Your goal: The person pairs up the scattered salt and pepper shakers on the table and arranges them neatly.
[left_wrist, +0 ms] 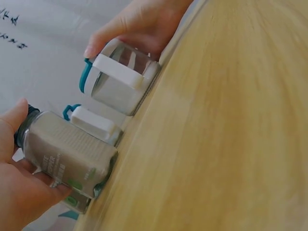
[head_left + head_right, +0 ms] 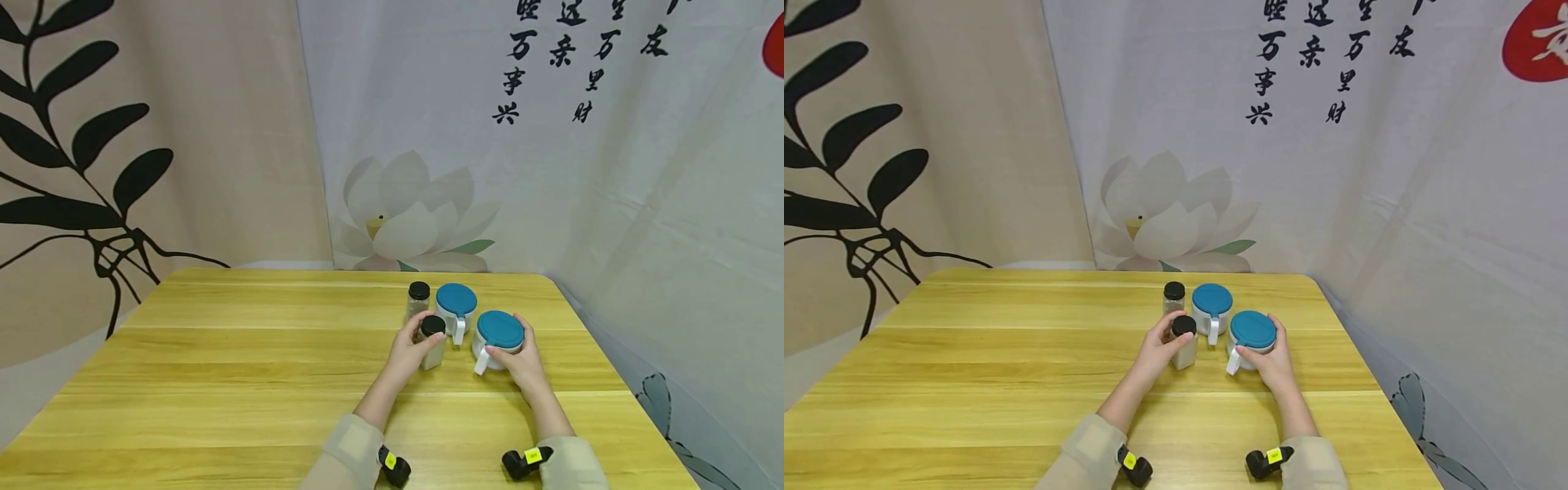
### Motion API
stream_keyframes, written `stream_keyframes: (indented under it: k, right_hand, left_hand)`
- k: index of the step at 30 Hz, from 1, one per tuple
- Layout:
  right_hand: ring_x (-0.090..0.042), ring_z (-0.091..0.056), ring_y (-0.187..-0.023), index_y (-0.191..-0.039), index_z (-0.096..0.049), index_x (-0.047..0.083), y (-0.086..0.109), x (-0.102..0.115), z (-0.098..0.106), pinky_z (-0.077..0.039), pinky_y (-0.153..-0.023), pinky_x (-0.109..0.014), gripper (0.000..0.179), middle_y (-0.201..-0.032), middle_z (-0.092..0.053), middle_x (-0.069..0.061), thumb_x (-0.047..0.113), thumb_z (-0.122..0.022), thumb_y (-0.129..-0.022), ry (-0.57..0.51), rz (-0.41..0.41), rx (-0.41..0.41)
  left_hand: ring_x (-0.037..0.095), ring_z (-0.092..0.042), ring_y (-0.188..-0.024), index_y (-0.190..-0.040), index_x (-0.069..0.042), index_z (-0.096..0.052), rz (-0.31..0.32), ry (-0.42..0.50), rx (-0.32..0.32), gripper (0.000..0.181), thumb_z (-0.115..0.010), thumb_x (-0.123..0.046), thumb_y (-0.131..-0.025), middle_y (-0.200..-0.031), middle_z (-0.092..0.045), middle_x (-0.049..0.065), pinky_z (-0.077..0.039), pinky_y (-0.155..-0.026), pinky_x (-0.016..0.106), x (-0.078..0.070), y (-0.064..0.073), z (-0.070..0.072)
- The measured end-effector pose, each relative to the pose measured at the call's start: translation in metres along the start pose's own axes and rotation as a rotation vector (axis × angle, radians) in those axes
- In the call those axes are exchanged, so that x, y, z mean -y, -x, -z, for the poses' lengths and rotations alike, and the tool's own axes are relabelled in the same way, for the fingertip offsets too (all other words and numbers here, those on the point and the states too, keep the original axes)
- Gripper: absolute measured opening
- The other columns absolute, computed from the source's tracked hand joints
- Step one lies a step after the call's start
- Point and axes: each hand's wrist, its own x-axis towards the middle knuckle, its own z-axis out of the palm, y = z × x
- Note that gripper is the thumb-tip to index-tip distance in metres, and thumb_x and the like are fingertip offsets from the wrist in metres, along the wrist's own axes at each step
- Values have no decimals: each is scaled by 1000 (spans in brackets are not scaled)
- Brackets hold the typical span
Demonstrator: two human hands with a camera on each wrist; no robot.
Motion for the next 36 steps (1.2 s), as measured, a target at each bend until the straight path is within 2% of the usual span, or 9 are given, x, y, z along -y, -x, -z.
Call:
stream_keyframes:
  k: [9, 17, 22, 31, 36]
  right_hand:
    - [-40, -27, -134, -152, -16, 11, 1, 1, 0, -20, -108, -56, 97, -150, -25, -23, 10, -79, -78, -9, 9, -9]
    - [-39, -28, -133, -152, -18, 13, 1, 2, 1, -21, -108, -55, 97, -150, -26, -23, 9, -80, -78, -11, 6, -8]
    - [-38, -29, -132, -151, -19, 11, 1, 0, 2, -22, -107, -54, 95, -149, -27, -22, 7, -79, -78, -32, 28, -9]
    - [-37, -29, -132, -152, -18, 11, 3, 5, 2, -23, -107, -53, 92, -149, -27, -20, 4, -76, -80, -65, 35, 5]
    - [-37, -28, -133, -152, -17, 11, 3, 9, 2, -20, -108, -51, 92, -150, -26, -21, 2, -74, -80, -89, 19, 17]
  left_hand:
    - [33, -48, -123, -136, -5, -51, 32, -1, 1, 46, -65, -9, -92, -136, -50, 19, -36, -102, 50, 0, -1, 0]
    - [32, -49, -122, -136, -6, -51, 23, -7, 3, 46, -65, -10, -92, -136, -50, 19, -37, -101, 49, 6, -4, 0]
    - [34, -47, -124, -136, -5, -51, 34, -20, 5, 46, -64, -9, -92, -137, -48, 20, -35, -102, 51, 0, -2, 1]
    - [30, -53, -113, -134, -6, -53, 39, -62, -13, 43, -64, -9, -92, -131, -54, 18, -42, -95, 46, -3, -2, 3]
    - [31, -53, -114, -135, -6, -53, 44, -62, -16, 44, -65, -9, -92, -132, -54, 18, -43, -94, 46, -5, -3, 4]
